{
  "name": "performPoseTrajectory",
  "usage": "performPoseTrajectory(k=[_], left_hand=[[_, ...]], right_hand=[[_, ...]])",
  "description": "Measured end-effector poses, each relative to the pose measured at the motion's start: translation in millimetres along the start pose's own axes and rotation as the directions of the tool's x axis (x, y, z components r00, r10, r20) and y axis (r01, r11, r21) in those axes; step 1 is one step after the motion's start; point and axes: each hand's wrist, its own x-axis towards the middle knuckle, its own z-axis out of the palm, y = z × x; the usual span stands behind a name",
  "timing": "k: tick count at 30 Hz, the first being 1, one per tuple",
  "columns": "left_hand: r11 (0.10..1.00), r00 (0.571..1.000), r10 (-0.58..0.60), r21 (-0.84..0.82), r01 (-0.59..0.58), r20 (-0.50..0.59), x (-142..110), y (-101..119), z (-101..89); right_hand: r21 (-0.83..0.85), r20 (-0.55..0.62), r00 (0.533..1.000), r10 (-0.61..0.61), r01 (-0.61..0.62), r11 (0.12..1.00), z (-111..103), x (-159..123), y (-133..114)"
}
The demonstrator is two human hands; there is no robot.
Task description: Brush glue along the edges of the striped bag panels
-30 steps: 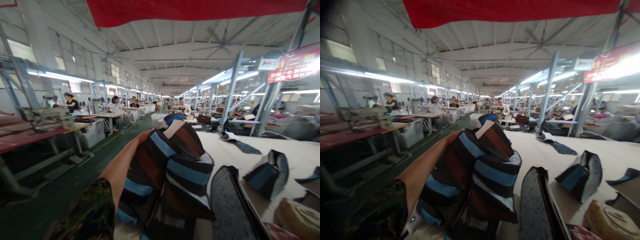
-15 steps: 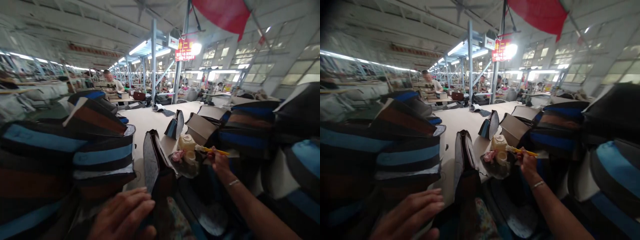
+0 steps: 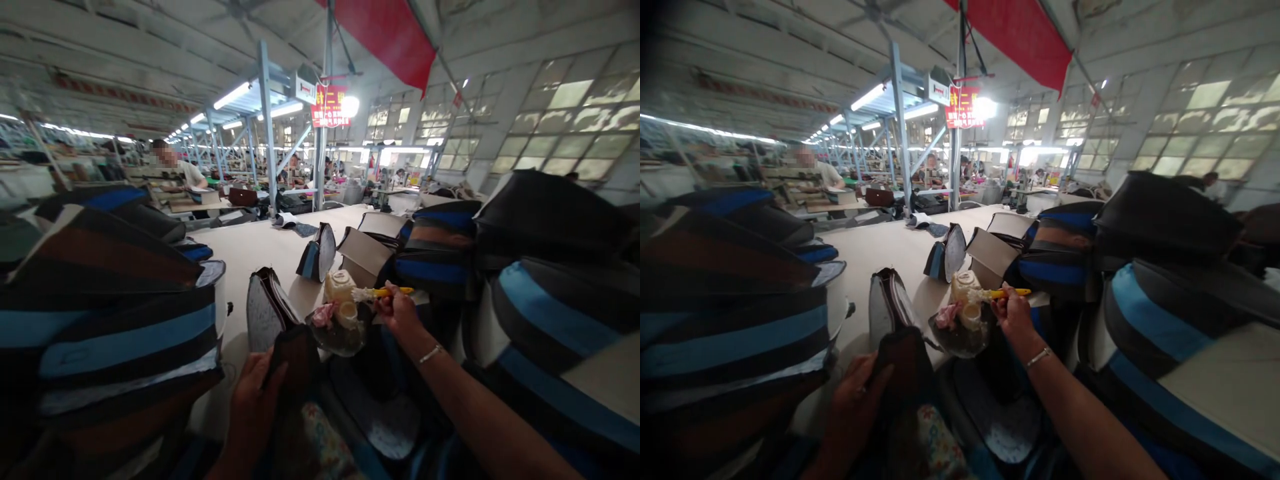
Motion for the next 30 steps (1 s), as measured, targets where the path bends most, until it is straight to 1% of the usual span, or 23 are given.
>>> performPoseTrajectory(k=[2,3,4,5,7,8,10,12,14,15,18,19,20,22,23,24,25,27,28,29,30], left_hand=[[1.0,0.999,0.023,-0.021,-0.022,0.035,13.2,16.3,-5.7],[0.999,0.997,0.03,-0.041,-0.027,0.065,19.1,23.8,-8.9],[0.998,0.994,0.034,-0.06,-0.028,0.102,24.1,30.3,-11.9],[0.997,0.99,0.035,-0.073,-0.025,0.134,28.0,35.7,-14.2],[0.996,0.983,0.036,-0.082,-0.022,0.179,32.1,43.6,-16.5],[0.996,0.981,0.041,-0.086,-0.025,0.191,32.8,46.4,-16.6],[0.993,0.972,0.055,-0.111,-0.03,0.227,32.9,51.0,-15.7],[0.989,0.962,0.062,-0.145,-0.024,0.265,32.5,54.7,-15.0],[0.986,0.958,0.06,-0.163,-0.014,0.281,32.5,56.8,-15.8],[0.985,0.958,0.058,-0.171,-0.01,0.28,32.6,57.1,-16.8],[0.982,0.965,0.05,-0.191,0.001,0.259,32.5,55.1,-21.4],[0.981,0.966,0.045,-0.196,0.006,0.256,32.3,54.1,-22.9],[0.98,0.965,0.039,-0.201,0.014,0.258,32.1,53.4,-24.0],[0.977,0.96,0.035,-0.212,0.025,0.278,32.0,53.1,-24.9],[0.975,0.959,0.034,-0.219,0.03,0.283,32.2,53.5,-24.9],[0.974,0.959,0.03,-0.225,0.036,0.283,32.6,54.3,-24.7],[0.973,0.96,0.022,-0.227,0.044,0.279,33.1,55.3,-24.5],[0.973,0.965,0.005,-0.225,0.057,0.264,34.5,57.2,-24.7],[0.975,0.967,0.003,-0.216,0.053,0.253,35.2,57.8,-25.2],[0.98,0.97,0.013,-0.197,0.036,0.244,35.5,58.2,-25.8],[0.986,0.972,0.038,-0.168,0.002,0.23,35.6,58.2,-26.3]], right_hand=[[-0.016,0.095,0.995,-0.039,0.041,0.999,19.5,-16.6,-15.4],[-0.029,0.158,0.984,-0.08,0.086,0.996,30.4,-26.2,-24.0],[-0.042,0.228,0.965,-0.132,0.145,0.989,41.5,-36.4,-32.4],[-0.053,0.303,0.934,-0.189,0.215,0.975,52.6,-47.1,-40.2],[-0.078,0.44,0.852,-0.284,0.352,0.933,73.7,-69.2,-51.2],[-0.096,0.501,0.807,-0.312,0.411,0.907,83.2,-79.8,-53.8],[-0.143,0.619,0.712,-0.331,0.517,0.844,99.2,-98.6,-53.0],[-0.186,0.731,0.608,-0.311,0.615,0.766,110.7,-112.3,-47.0],[-0.226,0.817,0.508,-0.273,0.718,0.658,117.2,-119.5,-41.0],[-0.243,0.853,0.457,-0.252,0.776,0.582,118.7,-120.6,-39.7],[-0.228,0.94,0.289,-0.18,0.927,0.3,117.3,-116.9,-45.9],[-0.207,0.956,0.244,-0.163,0.954,0.217,115.6,-115.0,-50.7],[-0.189,0.964,0.212,-0.162,0.971,0.148,113.8,-113.7,-56.1],[-0.167,0.962,0.173,-0.21,0.985,0.049,111.0,-114.3,-65.0],[-0.162,0.955,0.165,-0.245,0.986,0.033,110.3,-116.3,-67.2],[-0.155,0.949,0.162,-0.27,0.987,0.048,110.0,-118.7,-67.6],[-0.138,0.947,0.157,-0.28,0.987,0.086,110.1,-120.9,-66.3],[-0.108,0.958,0.148,-0.247,0.98,0.167,110.2,-122.1,-60.7],[-0.101,0.965,0.141,-0.222,0.978,0.183,109.9,-120.7,-57.9],[-0.103,0.969,0.138,-0.206,0.98,0.169,109.3,-118.2,-56.1],[-0.117,0.968,0.145,-0.206,0.983,0.141,108.5,-115.3,-55.5]])
